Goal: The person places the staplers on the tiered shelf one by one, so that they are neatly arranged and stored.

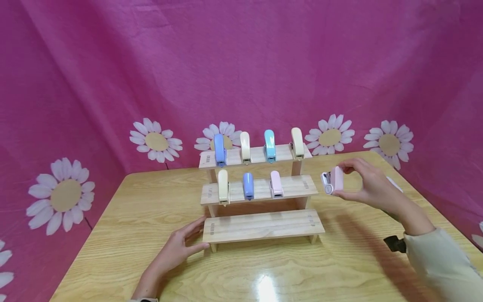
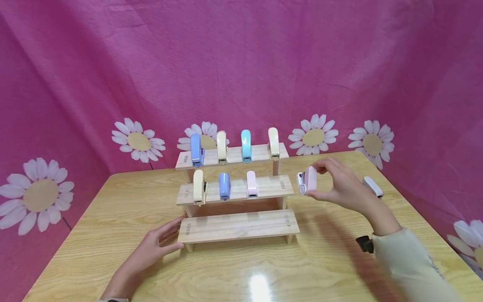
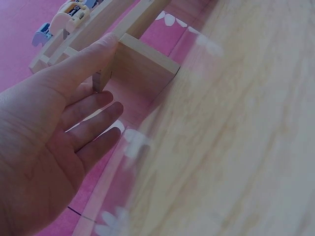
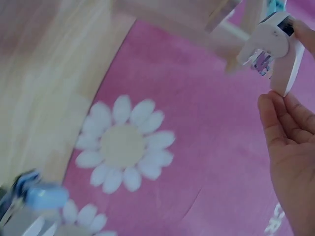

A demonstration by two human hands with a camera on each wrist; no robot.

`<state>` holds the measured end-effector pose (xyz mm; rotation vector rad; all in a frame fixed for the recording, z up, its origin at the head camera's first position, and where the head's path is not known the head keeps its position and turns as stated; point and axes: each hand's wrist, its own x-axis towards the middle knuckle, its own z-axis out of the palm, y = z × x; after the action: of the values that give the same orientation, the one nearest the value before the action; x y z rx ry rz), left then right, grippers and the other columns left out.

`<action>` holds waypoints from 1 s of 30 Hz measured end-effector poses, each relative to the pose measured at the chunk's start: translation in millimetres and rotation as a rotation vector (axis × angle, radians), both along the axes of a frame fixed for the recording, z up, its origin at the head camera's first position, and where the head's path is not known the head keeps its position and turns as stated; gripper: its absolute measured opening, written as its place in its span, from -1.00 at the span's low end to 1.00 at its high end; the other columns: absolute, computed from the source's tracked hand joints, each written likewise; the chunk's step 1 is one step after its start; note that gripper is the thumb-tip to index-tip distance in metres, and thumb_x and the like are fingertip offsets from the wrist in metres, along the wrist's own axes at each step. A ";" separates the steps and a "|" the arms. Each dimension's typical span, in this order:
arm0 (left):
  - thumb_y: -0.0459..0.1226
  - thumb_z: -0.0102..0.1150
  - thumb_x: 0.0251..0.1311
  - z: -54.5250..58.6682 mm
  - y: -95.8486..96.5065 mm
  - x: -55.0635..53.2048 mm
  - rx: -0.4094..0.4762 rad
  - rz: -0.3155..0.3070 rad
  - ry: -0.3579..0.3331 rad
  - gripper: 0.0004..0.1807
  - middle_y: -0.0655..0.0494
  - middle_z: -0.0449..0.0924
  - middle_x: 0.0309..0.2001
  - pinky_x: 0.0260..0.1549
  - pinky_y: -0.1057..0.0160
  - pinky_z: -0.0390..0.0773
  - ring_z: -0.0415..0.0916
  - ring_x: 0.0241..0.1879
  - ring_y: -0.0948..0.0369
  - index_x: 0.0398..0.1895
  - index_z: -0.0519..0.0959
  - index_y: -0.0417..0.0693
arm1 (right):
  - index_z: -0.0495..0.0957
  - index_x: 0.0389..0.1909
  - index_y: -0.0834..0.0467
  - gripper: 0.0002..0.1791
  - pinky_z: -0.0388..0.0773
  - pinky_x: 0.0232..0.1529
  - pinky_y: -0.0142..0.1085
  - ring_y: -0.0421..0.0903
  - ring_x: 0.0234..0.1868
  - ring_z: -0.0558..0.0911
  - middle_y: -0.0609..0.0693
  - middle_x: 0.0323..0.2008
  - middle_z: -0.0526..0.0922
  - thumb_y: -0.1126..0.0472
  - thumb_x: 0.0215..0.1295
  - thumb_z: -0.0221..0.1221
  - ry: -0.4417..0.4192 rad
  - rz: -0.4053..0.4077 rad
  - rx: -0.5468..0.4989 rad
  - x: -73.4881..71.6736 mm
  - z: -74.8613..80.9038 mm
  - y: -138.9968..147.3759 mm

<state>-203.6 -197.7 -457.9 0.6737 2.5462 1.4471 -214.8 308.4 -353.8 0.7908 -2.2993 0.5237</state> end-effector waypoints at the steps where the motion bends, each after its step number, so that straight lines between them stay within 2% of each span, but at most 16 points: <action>1: -0.10 0.34 0.15 0.0 0.0 0.1 0.000 -0.003 0.004 -0.14 -0.26 0.33 0.38 0.32 0.02 0.41 0.41 0.31 -0.14 0.46 0.21 -0.19 | 0.52 -0.04 0.29 -0.21 0.36 -0.07 -0.72 -0.28 -0.15 0.49 0.00 -0.19 0.62 0.24 -0.44 0.63 -0.007 0.008 0.012 -2.2 1.2 -5.8; 5: -0.10 0.34 0.15 0.0 -0.2 -0.4 0.005 -0.016 0.021 -0.13 -0.29 0.32 0.37 0.31 0.02 0.42 0.41 0.31 -0.16 0.46 0.20 -0.23 | 0.51 -0.03 0.28 -0.25 0.46 -0.11 -0.56 -0.14 -0.17 0.53 0.01 -0.18 0.62 0.17 -0.33 0.60 -0.013 0.038 0.071 -10.4 5.3 -25.4; 11: -0.09 0.33 0.16 -0.8 -0.7 -1.5 -0.001 -0.018 0.035 -0.14 -0.28 0.35 0.36 0.30 0.01 0.44 0.43 0.29 -0.15 0.46 0.21 -0.23 | 0.50 -0.02 0.32 -0.27 0.62 -0.19 -0.24 -0.11 -0.15 0.54 0.05 -0.17 0.58 0.17 -0.27 0.59 -0.043 0.065 0.143 -20.3 7.0 -46.5; 14: -0.08 0.33 0.16 -0.9 -0.6 -1.6 -0.008 -0.014 0.031 -0.15 -0.26 0.36 0.36 0.30 0.01 0.45 0.43 0.29 -0.14 0.46 0.22 -0.21 | 0.48 0.01 0.33 -0.27 0.67 -0.16 -0.12 -0.08 -0.12 0.56 0.08 -0.14 0.57 0.16 -0.22 0.57 -0.081 0.070 0.164 -23.5 7.7 -53.6; 18: -0.07 0.33 0.16 -1.8 -0.1 -1.2 -0.015 -0.010 0.029 -0.15 -0.24 0.37 0.36 0.30 0.00 0.45 0.44 0.29 -0.13 0.46 0.22 -0.19 | 0.46 0.05 0.29 -0.29 0.67 -0.09 -0.07 -0.04 -0.08 0.57 0.10 -0.09 0.56 0.13 -0.12 0.54 -0.151 0.071 0.168 -27.3 7.7 -59.8; 25: -0.07 0.35 0.13 -2.2 -0.7 -1.2 -0.017 0.003 0.043 -0.13 -0.23 0.39 0.34 0.34 -0.01 0.39 0.44 0.30 -0.10 0.45 0.23 -0.20 | 0.47 0.08 0.30 -0.31 0.65 -0.08 -0.08 -0.05 -0.08 0.57 0.09 -0.09 0.57 0.17 -0.08 0.52 -0.186 0.082 0.166 -32.6 6.3 -62.7; 30: -0.10 0.36 0.13 -2.4 -1.1 -1.4 0.010 0.000 0.020 -0.13 -0.26 0.35 0.36 0.35 0.01 0.37 0.40 0.32 -0.12 0.46 0.21 -0.23 | 0.43 0.17 0.29 -0.30 0.65 0.02 0.00 0.02 0.01 0.57 0.13 0.02 0.54 0.12 0.03 0.47 -0.297 0.056 0.150 -31.4 7.4 -62.4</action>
<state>-205.0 -198.8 -460.3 0.6931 2.5564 1.4608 -246.1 246.0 -346.3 0.9015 -2.6209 0.5283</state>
